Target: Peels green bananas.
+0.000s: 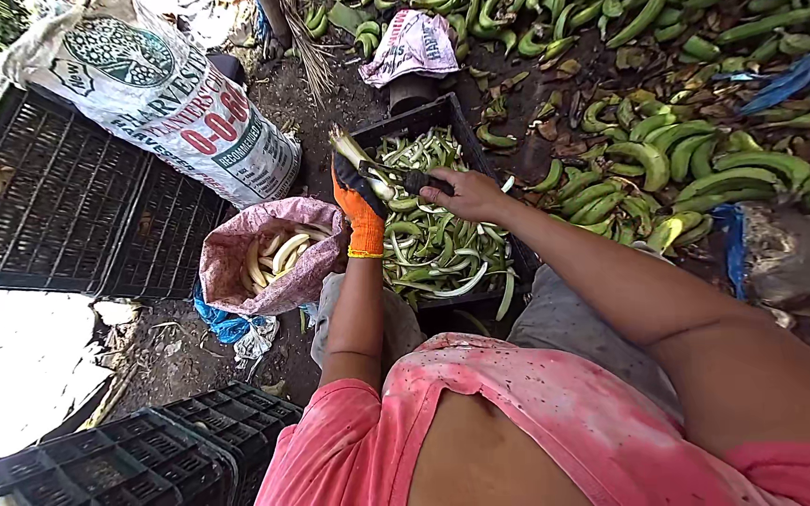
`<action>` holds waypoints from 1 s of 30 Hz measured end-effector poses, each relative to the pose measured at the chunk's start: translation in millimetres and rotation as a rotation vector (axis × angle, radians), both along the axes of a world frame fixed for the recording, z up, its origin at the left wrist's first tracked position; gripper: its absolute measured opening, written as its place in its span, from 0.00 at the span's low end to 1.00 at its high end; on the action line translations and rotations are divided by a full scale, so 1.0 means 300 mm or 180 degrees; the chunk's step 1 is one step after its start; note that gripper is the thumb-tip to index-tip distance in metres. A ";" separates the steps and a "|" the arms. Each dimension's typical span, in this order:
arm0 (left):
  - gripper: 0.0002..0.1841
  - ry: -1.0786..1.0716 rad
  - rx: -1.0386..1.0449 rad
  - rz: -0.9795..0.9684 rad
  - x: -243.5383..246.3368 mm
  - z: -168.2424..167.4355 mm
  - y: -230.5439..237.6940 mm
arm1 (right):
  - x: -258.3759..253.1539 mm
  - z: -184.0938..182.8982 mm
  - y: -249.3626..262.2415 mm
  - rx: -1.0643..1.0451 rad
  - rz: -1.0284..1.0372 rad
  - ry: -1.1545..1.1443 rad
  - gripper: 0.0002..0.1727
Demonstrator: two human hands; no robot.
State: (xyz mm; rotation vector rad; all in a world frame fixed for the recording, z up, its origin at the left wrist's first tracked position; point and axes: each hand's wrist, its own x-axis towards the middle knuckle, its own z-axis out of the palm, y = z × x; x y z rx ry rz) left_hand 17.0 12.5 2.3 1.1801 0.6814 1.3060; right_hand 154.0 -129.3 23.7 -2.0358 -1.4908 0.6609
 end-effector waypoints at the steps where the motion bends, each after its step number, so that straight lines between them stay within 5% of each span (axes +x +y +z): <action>1: 0.20 0.0157 0.0030 -0.0266 -0.008 -0.020 0.006 | 0.021 -0.008 0.016 0.0127 -0.0055 -0.0147 0.31; 3: 0.18 0.0223 -0.0148 -0.1064 -0.029 -0.021 0.001 | 0.079 -0.019 0.057 0.0395 -0.0170 -0.0449 0.33; 6: 0.18 -0.0359 -0.1246 -0.2556 -0.073 0.008 -0.007 | 0.171 -0.023 0.104 0.0587 -0.0377 -0.0622 0.33; 8: 0.18 -0.0291 -0.1414 -0.2973 -0.111 -0.007 0.006 | 0.221 -0.016 0.102 0.0613 -0.0554 -0.0498 0.33; 13: 0.33 -0.0383 -0.1229 -0.2316 -0.119 0.015 0.029 | 0.203 0.053 0.039 0.0304 -0.0375 -0.0255 0.30; 18: 0.22 -0.0013 -0.0395 -0.0234 -0.044 -0.007 0.064 | -0.010 0.083 -0.026 -0.0073 0.0191 -0.0024 0.29; 21: 0.26 -0.0142 -0.0055 0.0223 -0.024 0.002 0.047 | -0.056 0.072 -0.044 -0.0220 0.0130 -0.0100 0.31; 24: 0.24 -0.0335 -0.0129 -0.0044 -0.018 -0.015 0.043 | -0.048 0.039 -0.037 -0.0055 0.0054 -0.0149 0.31; 30: 0.17 -0.0369 -0.0816 -0.2057 -0.081 0.019 -0.013 | 0.085 0.008 0.047 0.0582 -0.0125 -0.0553 0.33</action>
